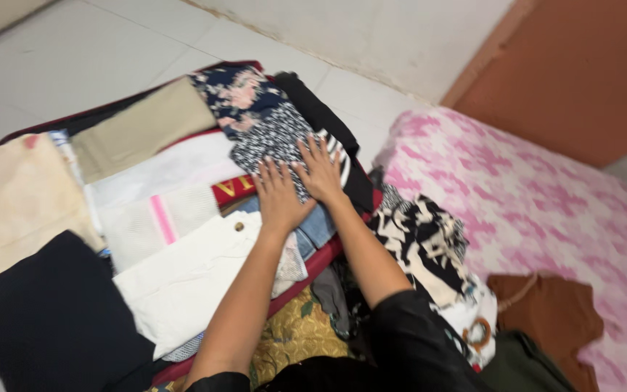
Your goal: The person picks up several pieces of folded clothing from a bed and places them into a suitcase on the floor, smoothing each item by hand as it is packed.
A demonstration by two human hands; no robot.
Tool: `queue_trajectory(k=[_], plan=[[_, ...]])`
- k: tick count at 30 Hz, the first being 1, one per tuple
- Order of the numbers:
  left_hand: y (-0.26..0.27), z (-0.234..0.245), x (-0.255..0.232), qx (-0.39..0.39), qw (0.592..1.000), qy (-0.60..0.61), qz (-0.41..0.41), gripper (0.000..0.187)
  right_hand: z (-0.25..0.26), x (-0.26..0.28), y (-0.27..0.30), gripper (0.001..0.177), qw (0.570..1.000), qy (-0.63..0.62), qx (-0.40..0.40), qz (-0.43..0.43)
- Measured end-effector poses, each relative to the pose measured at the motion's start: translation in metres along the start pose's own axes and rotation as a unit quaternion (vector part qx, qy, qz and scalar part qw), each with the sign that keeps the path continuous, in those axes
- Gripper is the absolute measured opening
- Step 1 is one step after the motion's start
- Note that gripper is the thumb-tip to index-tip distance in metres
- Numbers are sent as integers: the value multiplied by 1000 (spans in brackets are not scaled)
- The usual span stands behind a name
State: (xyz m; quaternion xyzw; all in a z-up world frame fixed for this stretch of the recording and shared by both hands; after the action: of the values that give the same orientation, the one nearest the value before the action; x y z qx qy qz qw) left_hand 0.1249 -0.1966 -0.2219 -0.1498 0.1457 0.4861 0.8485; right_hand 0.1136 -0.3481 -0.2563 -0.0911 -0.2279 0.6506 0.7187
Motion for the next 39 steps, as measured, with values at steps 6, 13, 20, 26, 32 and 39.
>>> queue_trajectory(k=[6,13,20,26,32,39], plan=[[1,-14,11,-26,999,5,-22,120,-27,-1,34,56,997,-25,-75,-7],[47,-16,16,-69,989,-103,-85,94,9,97,196,65,973,-203,-106,32],[109,-14,9,-74,963,-229,-123,82,33,-14,282,34,943,-239,-56,-226],[136,-2,-17,14,985,-72,-154,86,91,-179,327,95,923,126,-219,-290],[144,1,-24,30,983,-28,-179,80,94,-194,340,82,891,-32,-81,-445],[142,-6,-32,47,970,143,-192,85,200,-127,278,21,968,-144,-77,-189]])
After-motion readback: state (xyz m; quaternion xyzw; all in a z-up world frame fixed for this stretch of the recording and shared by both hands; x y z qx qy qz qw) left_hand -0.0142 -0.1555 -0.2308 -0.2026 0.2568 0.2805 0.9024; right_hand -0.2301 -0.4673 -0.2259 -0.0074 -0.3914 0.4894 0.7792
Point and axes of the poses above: each hand's wrist, its own y-axis away from the middle knuckle, its own z-axis out of the back of the hand, x = y × z, the point moved 3 cm from there along -y, towards the middle knuckle, and after that the axes turned 14 degrees about z, right-handed, at the moved point
